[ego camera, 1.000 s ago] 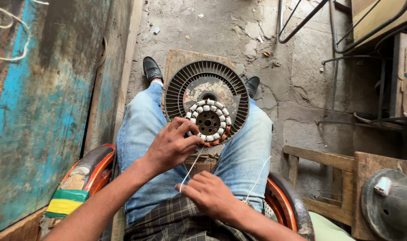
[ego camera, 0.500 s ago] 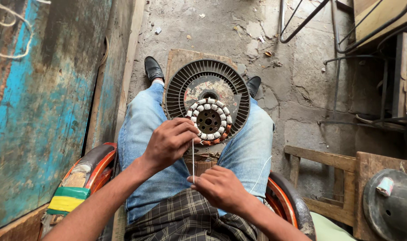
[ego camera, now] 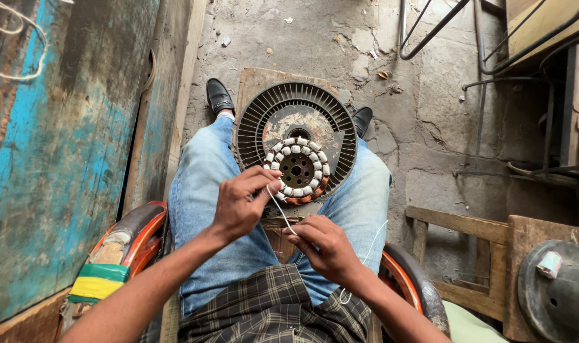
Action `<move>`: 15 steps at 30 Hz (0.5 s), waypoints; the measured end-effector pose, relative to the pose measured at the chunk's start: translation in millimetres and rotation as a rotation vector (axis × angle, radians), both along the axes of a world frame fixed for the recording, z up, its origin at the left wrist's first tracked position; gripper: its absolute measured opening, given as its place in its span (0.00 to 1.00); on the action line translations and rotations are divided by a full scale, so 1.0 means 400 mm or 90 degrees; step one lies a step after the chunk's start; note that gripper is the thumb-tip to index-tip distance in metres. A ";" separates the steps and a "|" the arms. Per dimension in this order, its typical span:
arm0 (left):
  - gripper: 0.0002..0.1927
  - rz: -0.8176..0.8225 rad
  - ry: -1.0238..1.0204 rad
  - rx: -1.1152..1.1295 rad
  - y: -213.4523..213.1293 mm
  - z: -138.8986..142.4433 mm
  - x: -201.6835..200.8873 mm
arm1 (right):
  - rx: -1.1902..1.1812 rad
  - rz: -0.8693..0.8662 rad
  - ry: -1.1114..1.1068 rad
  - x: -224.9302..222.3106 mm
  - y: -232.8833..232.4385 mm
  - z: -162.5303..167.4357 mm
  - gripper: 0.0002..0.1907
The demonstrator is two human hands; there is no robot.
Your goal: The person sits on the floor and winds white thread around the copper windings of a motor stator resting on a wooden board between their legs. The person repeatedly pulls thread from a spool and wraps it around the stator slots by hand.
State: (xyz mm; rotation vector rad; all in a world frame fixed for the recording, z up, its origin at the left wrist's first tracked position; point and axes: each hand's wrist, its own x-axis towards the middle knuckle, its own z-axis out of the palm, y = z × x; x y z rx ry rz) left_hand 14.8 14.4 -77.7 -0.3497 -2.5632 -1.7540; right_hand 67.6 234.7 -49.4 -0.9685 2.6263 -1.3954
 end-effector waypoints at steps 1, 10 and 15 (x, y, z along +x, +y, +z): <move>0.09 -0.010 0.029 0.018 -0.004 -0.005 -0.006 | -0.040 0.002 -0.074 0.002 0.006 -0.009 0.07; 0.14 0.230 -0.348 0.604 -0.179 -0.010 -0.106 | -0.345 -0.121 -0.496 -0.027 0.122 -0.069 0.13; 0.09 0.241 -0.156 0.254 -0.169 0.010 -0.110 | -0.082 -0.155 -0.212 -0.036 0.123 -0.034 0.10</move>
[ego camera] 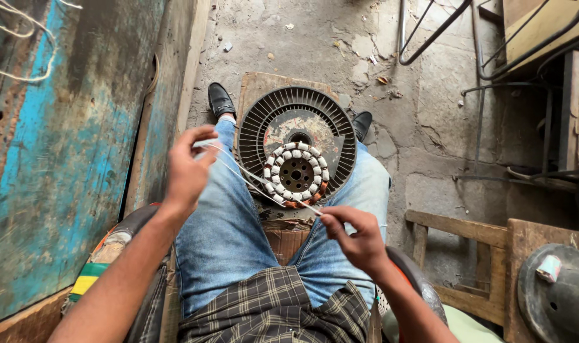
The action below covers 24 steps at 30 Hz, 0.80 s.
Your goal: The person sits on the floor and winds white thread around the copper windings of a motor stator resting on a wooden board between their legs. The person repeatedly pulls thread from a spool and wraps it around the stator slots by hand.
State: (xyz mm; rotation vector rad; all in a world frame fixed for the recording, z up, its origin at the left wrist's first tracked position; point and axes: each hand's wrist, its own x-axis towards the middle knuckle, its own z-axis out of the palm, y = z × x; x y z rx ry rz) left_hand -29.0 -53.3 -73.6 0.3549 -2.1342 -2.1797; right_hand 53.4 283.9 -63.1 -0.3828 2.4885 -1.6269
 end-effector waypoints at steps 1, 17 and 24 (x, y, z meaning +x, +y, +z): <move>0.16 -0.041 0.074 -0.114 0.008 0.012 0.009 | 0.039 0.009 0.061 0.002 -0.009 0.011 0.09; 0.09 0.265 0.355 -0.209 -0.007 0.048 0.013 | 0.145 0.105 0.234 0.018 -0.103 0.043 0.06; 0.13 -0.605 0.377 -0.230 0.156 -0.043 0.139 | 0.088 0.068 0.149 0.019 -0.069 -0.012 0.05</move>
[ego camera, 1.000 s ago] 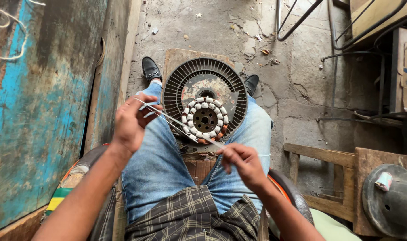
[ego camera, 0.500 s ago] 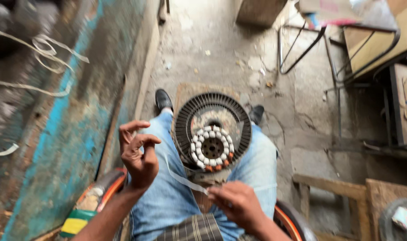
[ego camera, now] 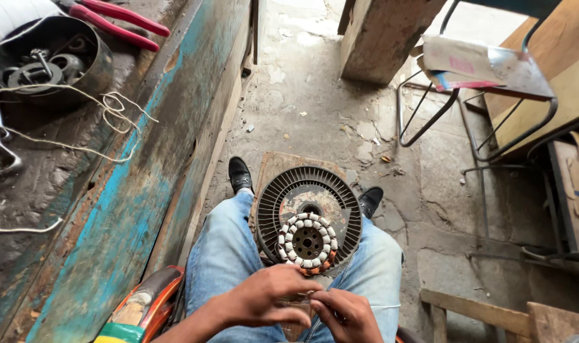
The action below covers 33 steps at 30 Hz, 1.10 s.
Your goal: The person sits on the floor and winds white thread around the copper windings of a motor stator resting on a wooden board between their legs. The person repeatedly pulls thread from a spool and wraps it around the stator slots by hand.
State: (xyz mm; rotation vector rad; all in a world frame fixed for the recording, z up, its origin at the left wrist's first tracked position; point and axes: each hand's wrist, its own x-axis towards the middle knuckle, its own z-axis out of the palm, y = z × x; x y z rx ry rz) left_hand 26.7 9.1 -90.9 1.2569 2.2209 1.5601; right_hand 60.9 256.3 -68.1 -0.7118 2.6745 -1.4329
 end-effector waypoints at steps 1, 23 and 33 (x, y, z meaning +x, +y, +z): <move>0.08 -0.008 0.010 -0.068 0.003 -0.011 -0.002 | 0.018 0.005 -0.017 -0.003 0.012 -0.001 0.06; 0.22 0.426 -0.165 0.268 -0.115 0.004 -0.089 | -0.035 -0.066 0.180 -0.061 0.128 0.056 0.08; 0.25 0.310 0.291 0.083 -0.006 0.039 -0.024 | -0.040 0.080 0.141 -0.050 0.075 0.002 0.10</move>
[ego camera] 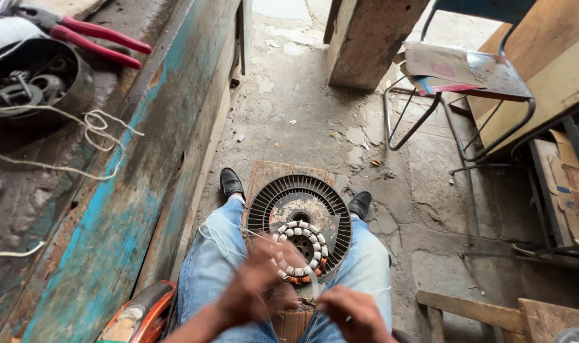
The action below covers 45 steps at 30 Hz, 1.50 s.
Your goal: The person sits on the floor and winds white thread around the copper windings of a motor stator resting on a wooden board between their legs. The person repeatedly pulls thread from a spool and wraps it around the stator slots by hand.
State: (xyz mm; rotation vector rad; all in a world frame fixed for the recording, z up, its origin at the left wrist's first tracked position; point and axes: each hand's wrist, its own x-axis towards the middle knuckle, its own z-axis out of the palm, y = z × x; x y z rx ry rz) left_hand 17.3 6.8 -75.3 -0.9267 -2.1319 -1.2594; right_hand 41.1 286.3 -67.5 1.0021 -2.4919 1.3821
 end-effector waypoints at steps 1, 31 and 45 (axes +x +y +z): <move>0.28 -0.109 0.039 -0.047 0.020 -0.017 0.026 | 0.016 0.018 0.027 0.005 -0.010 -0.011 0.10; 0.12 -0.043 -0.046 0.036 -0.004 0.014 -0.024 | 0.033 -0.052 0.009 -0.019 -0.017 -0.007 0.07; 0.09 0.389 -0.302 0.232 -0.137 0.014 -0.119 | 0.038 -0.254 -0.053 -0.064 0.049 0.013 0.06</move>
